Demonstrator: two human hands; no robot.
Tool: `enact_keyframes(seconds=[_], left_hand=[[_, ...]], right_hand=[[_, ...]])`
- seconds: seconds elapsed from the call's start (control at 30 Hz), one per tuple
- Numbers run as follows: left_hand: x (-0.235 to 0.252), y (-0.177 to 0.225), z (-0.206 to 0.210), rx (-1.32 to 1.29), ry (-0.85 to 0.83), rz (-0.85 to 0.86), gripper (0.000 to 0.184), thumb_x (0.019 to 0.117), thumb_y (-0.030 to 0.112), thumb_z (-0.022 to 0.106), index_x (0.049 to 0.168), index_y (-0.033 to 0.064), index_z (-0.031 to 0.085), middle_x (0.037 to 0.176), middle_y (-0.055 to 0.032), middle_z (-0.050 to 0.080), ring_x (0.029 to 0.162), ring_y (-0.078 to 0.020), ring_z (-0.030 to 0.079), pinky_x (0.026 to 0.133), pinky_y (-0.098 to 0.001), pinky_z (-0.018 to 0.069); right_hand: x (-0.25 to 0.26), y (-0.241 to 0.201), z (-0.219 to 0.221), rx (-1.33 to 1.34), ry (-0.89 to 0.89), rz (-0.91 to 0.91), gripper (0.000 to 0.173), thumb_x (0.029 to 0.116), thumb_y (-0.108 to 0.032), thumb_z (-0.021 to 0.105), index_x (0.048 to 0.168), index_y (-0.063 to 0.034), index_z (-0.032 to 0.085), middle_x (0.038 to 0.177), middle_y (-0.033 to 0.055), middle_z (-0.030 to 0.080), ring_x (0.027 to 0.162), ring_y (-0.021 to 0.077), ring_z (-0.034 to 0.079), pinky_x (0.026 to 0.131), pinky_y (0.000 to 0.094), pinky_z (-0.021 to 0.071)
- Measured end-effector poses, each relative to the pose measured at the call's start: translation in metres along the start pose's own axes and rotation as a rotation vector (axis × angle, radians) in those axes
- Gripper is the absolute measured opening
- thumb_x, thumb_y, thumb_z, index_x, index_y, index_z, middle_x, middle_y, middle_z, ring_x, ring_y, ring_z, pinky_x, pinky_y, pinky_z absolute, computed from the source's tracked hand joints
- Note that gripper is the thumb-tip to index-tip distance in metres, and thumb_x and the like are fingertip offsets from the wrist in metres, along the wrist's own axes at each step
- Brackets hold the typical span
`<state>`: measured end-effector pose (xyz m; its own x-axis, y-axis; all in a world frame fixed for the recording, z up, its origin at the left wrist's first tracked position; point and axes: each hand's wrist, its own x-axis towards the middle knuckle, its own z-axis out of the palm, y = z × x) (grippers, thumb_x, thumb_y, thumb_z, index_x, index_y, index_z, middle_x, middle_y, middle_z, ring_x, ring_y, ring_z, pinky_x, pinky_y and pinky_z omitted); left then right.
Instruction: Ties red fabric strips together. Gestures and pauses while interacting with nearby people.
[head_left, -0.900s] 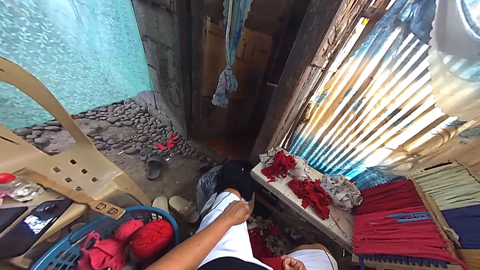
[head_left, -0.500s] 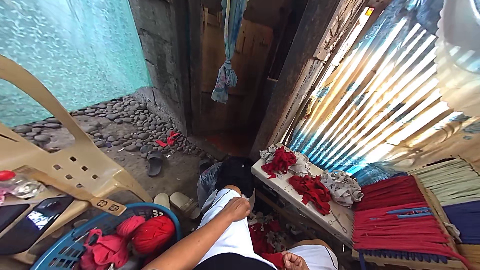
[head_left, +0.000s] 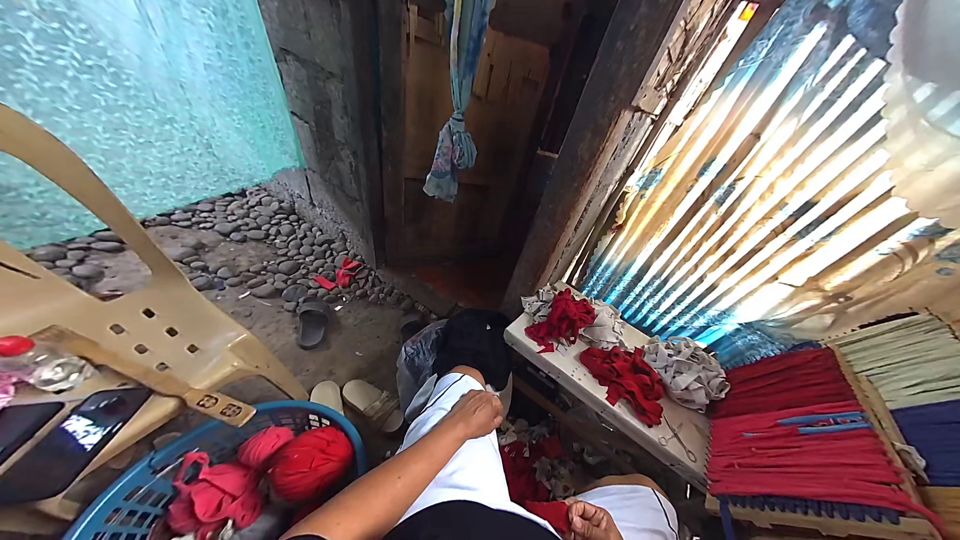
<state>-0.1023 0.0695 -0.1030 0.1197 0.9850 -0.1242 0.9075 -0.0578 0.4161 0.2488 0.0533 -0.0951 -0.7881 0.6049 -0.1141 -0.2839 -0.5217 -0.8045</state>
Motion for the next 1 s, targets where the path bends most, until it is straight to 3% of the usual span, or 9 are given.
enact_keyframes(seconds=[0.37,0.5,0.73,1.0], left_hand=[[0.000,0.000,0.000,-0.010,-0.011,-0.006,0.037,0.1033,0.031,0.050,0.097,-0.0002,0.069,0.101,-0.0206,0.071,0.104,-0.0392,0.067,0.091,-0.0597,0.0502],[-0.001,0.001,-0.002,-0.043,0.007,-0.008,0.037,0.1030,0.031,0.051,0.097,-0.0003,0.070,0.101,-0.0212,0.071,0.104,-0.0400,0.068,0.092,-0.0608,0.0501],[-0.001,0.001,-0.002,-0.036,-0.002,-0.020,0.037,0.1030,0.031,0.051,0.098,0.0007,0.070,0.101,-0.0202,0.071,0.104,-0.0391,0.068,0.092,-0.0602,0.0501],[-0.001,0.001,-0.005,-0.039,-0.013,-0.019,0.037,0.1035,0.031,0.051,0.097,-0.0007,0.069,0.100,-0.0213,0.070,0.104,-0.0402,0.067,0.091,-0.0605,0.0498]], right_hand=[[0.001,-0.002,0.002,0.008,0.002,0.015,0.004,0.0905,-0.005,0.074,0.089,-0.0061,0.077,0.100,0.0083,0.074,0.089,0.0151,0.071,0.085,0.0332,0.0599],[0.001,-0.003,0.003,-0.080,0.002,0.007,0.005,0.0906,-0.010,0.074,0.087,-0.0107,0.077,0.100,0.0033,0.074,0.087,0.0108,0.070,0.082,0.0298,0.0593],[0.002,-0.002,0.000,-0.060,0.000,0.009,0.005,0.0922,-0.009,0.073,0.090,-0.0091,0.077,0.102,0.0057,0.074,0.089,0.0130,0.071,0.084,0.0323,0.0600],[0.002,-0.019,0.034,-0.134,0.083,0.064,0.016,0.0910,0.001,0.062,0.086,-0.0084,0.074,0.093,0.0026,0.074,0.086,0.0088,0.070,0.083,0.0274,0.0581]])
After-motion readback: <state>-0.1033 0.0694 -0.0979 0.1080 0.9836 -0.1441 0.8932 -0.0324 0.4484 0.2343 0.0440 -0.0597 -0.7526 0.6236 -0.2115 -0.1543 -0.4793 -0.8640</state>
